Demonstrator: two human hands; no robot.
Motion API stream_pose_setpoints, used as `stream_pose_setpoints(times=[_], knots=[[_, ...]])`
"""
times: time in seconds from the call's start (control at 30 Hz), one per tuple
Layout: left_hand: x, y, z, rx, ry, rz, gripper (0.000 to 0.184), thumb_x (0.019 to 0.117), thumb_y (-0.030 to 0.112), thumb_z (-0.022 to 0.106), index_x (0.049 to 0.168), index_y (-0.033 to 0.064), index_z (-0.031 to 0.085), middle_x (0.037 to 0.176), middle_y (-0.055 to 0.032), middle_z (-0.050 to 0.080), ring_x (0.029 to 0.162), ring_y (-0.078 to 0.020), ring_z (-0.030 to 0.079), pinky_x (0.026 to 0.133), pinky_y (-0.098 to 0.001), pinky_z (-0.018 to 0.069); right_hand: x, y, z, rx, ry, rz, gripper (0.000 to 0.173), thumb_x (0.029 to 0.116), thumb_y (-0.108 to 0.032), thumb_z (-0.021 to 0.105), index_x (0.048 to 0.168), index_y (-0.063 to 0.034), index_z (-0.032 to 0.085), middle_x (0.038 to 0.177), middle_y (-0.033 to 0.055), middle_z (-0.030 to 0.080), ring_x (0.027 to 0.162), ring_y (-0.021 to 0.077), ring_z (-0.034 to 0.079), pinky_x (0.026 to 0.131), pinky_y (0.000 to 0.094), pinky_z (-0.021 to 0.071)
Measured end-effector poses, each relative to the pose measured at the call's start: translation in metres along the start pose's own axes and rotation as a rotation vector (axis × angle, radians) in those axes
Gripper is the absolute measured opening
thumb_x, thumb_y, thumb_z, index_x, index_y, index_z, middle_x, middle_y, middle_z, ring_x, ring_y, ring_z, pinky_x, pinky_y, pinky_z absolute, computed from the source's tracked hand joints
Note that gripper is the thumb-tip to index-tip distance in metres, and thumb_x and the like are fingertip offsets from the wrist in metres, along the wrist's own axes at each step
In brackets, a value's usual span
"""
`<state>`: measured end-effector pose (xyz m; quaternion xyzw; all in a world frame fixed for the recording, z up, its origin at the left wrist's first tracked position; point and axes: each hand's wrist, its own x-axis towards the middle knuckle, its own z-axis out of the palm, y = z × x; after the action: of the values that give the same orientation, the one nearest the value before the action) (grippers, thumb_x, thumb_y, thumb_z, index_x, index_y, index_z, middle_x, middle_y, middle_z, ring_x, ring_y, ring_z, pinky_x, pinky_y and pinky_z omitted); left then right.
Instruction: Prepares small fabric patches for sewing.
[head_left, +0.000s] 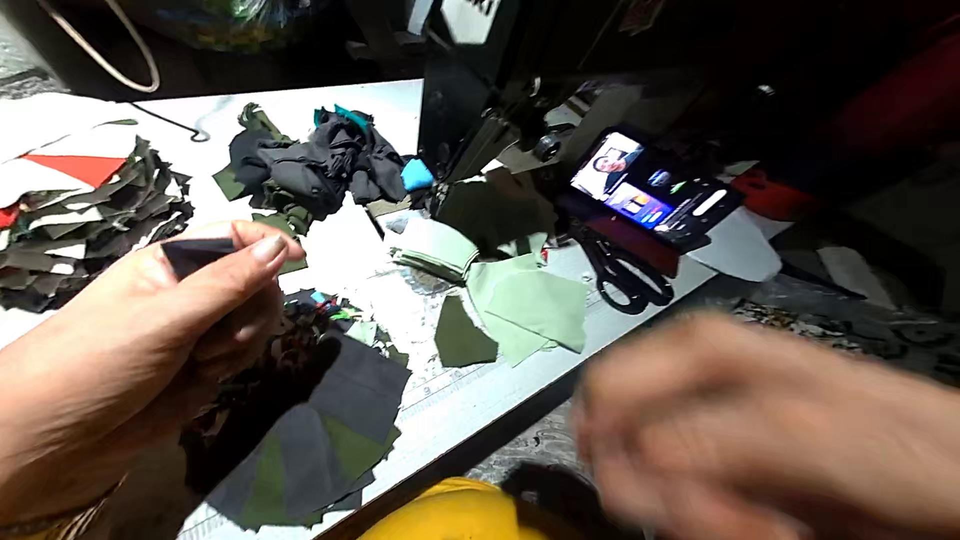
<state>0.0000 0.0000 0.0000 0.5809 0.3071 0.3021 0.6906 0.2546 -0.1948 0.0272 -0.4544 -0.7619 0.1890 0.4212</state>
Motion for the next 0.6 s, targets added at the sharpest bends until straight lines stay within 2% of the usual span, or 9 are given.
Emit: stream_pose_setpoints(times=[0.03, 0.13, 0.27, 0.4, 0.53, 0.6], knots=[[0.000, 0.000, -0.002, -0.004, -0.006, -0.002, 0.019, 0.1095, 0.022, 0.046, 0.104, 0.0168, 0.063, 0.057, 0.0066, 0.043, 0.040, 0.0032, 0.035, 0.040, -0.0091, 0.0347, -0.001, 0.016, -0.004, -0.189, 0.057, -0.010, 0.011, 0.1005, -0.020, 0.063, 0.095, -0.0122, 0.070, 0.107, -0.0053, 0.067, 0.097, 0.0007, 0.064, 0.079, 0.0149, 0.0563], [0.005, -0.002, -0.008, -0.032, -0.009, 0.049, 0.017, 0.1089, 0.026, 0.049, 0.101, 0.0210, 0.063, 0.059, 0.0095, 0.044, 0.042, 0.0047, 0.035, 0.040, -0.0087, 0.0343, -0.004, 0.051, 0.003, -0.422, 0.080, 0.078, 0.009, 0.0913, -0.013, 0.068, 0.096, -0.0097, 0.075, 0.108, -0.0009, 0.065, 0.095, 0.0042, 0.064, 0.080, 0.0177, 0.0571], [0.007, -0.002, -0.006, -0.067, 0.042, 0.064, 0.020, 0.1092, 0.023, 0.047, 0.100, 0.0205, 0.064, 0.060, 0.0097, 0.045, 0.043, 0.0047, 0.036, 0.040, -0.0090, 0.0350, -0.003, 0.064, 0.028, -0.446, -0.024, 0.096, 0.011, 0.0922, -0.012, 0.068, 0.098, -0.0085, 0.077, 0.101, 0.0001, 0.065, 0.087, 0.0033, 0.063, 0.072, 0.0148, 0.0548], [0.008, -0.002, -0.006, -0.073, 0.052, 0.061, 0.020, 0.1092, 0.023, 0.047, 0.100, 0.0206, 0.064, 0.060, 0.0102, 0.046, 0.045, 0.0040, 0.039, 0.043, -0.0092, 0.0368, 0.002, 0.070, 0.037, -0.533, -0.095, 0.064, 0.015, 0.0919, -0.013, 0.066, 0.101, -0.0071, 0.077, 0.102, 0.0027, 0.066, 0.091, 0.0103, 0.063, 0.078, 0.0215, 0.0548], [0.008, -0.001, -0.008, -0.083, 0.046, 0.069, 0.018, 0.1088, 0.023, 0.048, 0.100, 0.0206, 0.064, 0.060, 0.0099, 0.046, 0.045, 0.0039, 0.039, 0.042, -0.0091, 0.0366, 0.006, 0.077, 0.041, -0.568, -0.097, 0.007, 0.014, 0.0921, -0.010, 0.064, 0.094, -0.0071, 0.077, 0.096, 0.0041, 0.066, 0.089, 0.0153, 0.062, 0.076, 0.0266, 0.0533], [0.008, 0.000, -0.007, -0.079, 0.054, 0.068, 0.018, 0.1085, 0.023, 0.049, 0.099, 0.0204, 0.064, 0.060, 0.0099, 0.046, 0.044, 0.0037, 0.038, 0.042, -0.0092, 0.0362, 0.007, 0.079, 0.041, -0.538, -0.083, 0.007, 0.015, 0.0934, -0.010, 0.061, 0.093, -0.0066, 0.076, 0.096, 0.0044, 0.066, 0.089, 0.0142, 0.062, 0.076, 0.0262, 0.0531]])
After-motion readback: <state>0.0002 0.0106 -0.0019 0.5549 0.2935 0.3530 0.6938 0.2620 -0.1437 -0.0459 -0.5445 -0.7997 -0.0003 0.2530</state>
